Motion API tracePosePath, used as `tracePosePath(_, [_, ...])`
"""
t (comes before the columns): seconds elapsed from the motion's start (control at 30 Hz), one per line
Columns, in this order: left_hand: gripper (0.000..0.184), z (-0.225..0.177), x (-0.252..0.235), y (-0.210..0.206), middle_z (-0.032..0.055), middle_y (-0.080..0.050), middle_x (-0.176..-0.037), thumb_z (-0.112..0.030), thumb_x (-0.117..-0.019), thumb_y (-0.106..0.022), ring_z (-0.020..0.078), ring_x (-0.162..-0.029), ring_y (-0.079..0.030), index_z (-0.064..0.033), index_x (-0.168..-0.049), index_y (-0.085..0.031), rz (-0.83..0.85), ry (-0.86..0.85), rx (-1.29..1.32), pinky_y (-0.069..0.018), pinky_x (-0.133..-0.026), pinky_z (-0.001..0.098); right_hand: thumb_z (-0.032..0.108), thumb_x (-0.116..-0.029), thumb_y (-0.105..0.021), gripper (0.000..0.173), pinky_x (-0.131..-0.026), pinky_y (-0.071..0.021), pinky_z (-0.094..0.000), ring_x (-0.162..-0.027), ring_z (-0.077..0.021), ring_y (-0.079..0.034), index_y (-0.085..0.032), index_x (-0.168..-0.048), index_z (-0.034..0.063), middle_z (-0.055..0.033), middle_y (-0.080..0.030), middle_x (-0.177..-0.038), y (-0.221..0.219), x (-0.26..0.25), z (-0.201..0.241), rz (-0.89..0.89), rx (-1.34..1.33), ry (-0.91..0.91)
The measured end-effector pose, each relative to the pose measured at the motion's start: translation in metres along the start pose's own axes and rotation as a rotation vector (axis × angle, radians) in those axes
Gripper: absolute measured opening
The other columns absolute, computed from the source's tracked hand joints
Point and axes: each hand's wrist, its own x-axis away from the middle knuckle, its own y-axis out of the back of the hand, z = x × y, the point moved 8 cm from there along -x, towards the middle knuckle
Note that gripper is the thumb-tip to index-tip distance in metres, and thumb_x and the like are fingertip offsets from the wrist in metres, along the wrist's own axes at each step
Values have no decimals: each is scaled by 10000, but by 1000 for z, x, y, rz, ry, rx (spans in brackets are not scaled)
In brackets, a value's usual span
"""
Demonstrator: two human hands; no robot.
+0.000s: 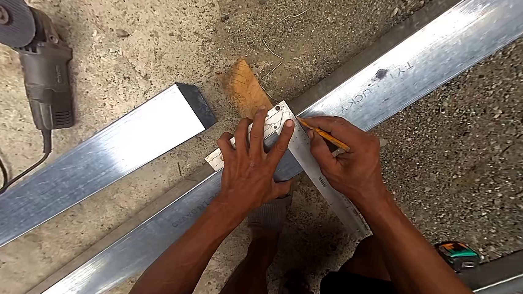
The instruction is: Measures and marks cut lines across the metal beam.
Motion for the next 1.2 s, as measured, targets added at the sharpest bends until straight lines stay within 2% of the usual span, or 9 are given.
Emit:
tracePosePath(0.1, [1126,-1,0,1,264,-277,-1623,-876,-617,-628,455,-1352,-382,-353,-1586,-393,-4,5,3,-346,-923,590,100,-972,-591,245,-878,-589,-248,-1014,-117,-711,-751,-1137,14,-108,-746,-1119,1,1,2,7,8,21])
tracePosePath(0.23, [1128,0,1,0,262,-283,-1619,-882,-612,-625,454,-1348,-380,-357,-1584,-396,-8,6,5,-340,-925,588,92,-952,-596,224,-846,-582,-227,-991,-100,-705,-755,-1090,15,-102,-748,-1092,4,3,0,-6,-11,3])
tracePosePath(0.3, [1123,-1,1,0,262,-283,-1619,-880,-618,-624,454,-1346,-382,-360,-1585,-392,-8,4,2,-343,-923,585,85,-953,-601,231,-879,-587,-244,-1012,-116,-714,-758,-1106,13,-107,-752,-1100,3,2,1,-12,-6,0])
tracePosePath(0.53, [1165,-1,1,-1,276,-302,-1598,-869,-584,-620,461,-1328,-389,-333,-1592,-388,15,-2,2,-338,-917,602,92,-951,-607,220,-875,-592,-258,-1002,-126,-718,-757,-1096,25,-100,-753,-1089,6,10,1,4,1,-1])
tracePosePath(0.67, [1206,-2,3,1,290,-273,-1616,-855,-559,-650,506,-1341,-383,-309,-1599,-375,15,-16,6,-346,-919,644,68,-957,-608,211,-712,-574,-220,-822,-70,-681,-747,-1114,45,-72,-736,-1026,8,6,3,22,-25,-32])
tracePosePath(0.77, [1228,-2,2,0,281,-243,-1633,-861,-556,-652,509,-1344,-377,-312,-1612,-349,25,-14,-15,-347,-916,650,77,-940,-600,211,-663,-558,-236,-780,-80,-658,-741,-1093,45,-67,-721,-987,17,32,-6,36,-8,-33])
tracePosePath(0.9, [1219,0,1,-2,259,-214,-1654,-889,-579,-630,510,-1366,-359,-335,-1619,-320,41,-8,-39,-338,-935,665,95,-946,-613,207,-786,-600,-257,-909,-103,-707,-753,-1088,42,-74,-744,-1025,29,76,-22,-1,-14,-61])
tracePosePath(1.1, [1252,2,-2,-2,255,-214,-1652,-909,-552,-611,505,-1362,-365,-333,-1624,-313,27,-17,-80,-352,-917,671,115,-960,-598,221,-740,-575,-263,-849,-109,-684,-757,-1098,48,-75,-737,-986,26,82,-30,-66,-74,-35])
tracePosePath(1.2, [1258,3,-2,-3,252,-224,-1650,-917,-541,-615,499,-1370,-358,-344,-1620,-315,9,-20,-87,-347,-941,661,158,-969,-583,213,-747,-590,-307,-844,-131,-702,-755,-1055,67,-69,-740,-967,20,107,-53,-11,-70,-137])
